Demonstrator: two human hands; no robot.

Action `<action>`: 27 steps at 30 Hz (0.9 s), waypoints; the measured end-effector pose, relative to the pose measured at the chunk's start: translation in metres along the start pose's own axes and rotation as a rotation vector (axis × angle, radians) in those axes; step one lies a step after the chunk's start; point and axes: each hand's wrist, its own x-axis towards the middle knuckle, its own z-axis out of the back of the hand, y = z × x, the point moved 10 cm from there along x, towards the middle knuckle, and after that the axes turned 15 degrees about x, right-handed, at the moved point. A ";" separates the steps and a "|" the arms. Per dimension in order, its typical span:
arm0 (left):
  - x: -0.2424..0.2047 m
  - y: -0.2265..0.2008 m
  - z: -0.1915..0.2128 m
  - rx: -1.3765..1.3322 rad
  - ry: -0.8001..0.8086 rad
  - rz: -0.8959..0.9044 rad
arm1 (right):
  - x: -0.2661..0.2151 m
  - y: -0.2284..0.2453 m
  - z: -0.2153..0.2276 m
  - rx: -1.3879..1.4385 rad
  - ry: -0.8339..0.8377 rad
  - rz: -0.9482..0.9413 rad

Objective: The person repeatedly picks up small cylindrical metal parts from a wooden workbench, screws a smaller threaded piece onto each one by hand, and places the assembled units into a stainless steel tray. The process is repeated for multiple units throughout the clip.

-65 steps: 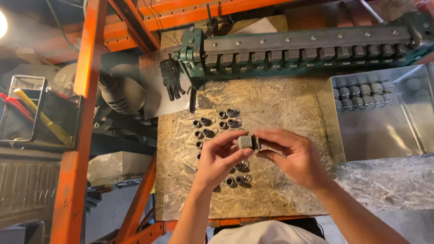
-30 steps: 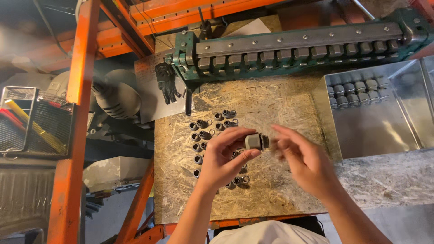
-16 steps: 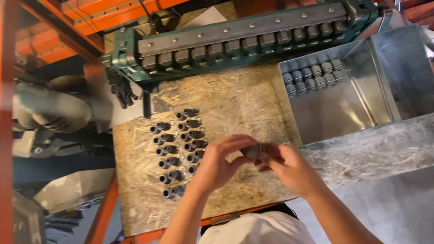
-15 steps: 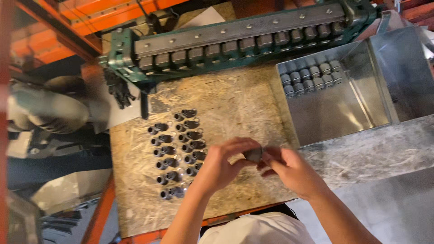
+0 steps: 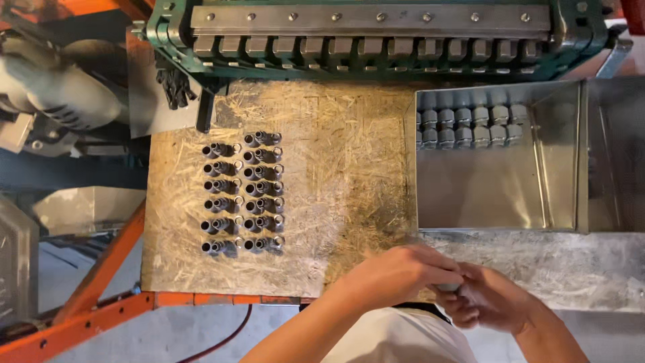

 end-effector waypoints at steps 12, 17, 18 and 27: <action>0.002 0.064 0.010 -0.140 -0.091 0.409 | -0.048 0.091 -0.082 -0.531 -0.472 0.763; 0.007 0.076 0.010 -0.325 -0.169 0.520 | -0.048 0.143 -0.067 -0.956 -0.843 0.702; 0.001 0.084 0.012 -0.284 -0.201 0.601 | -0.043 0.169 -0.053 -1.003 -0.896 0.915; -0.092 0.112 -0.053 -0.186 -0.248 0.869 | 0.070 0.282 0.010 -1.017 -0.972 0.694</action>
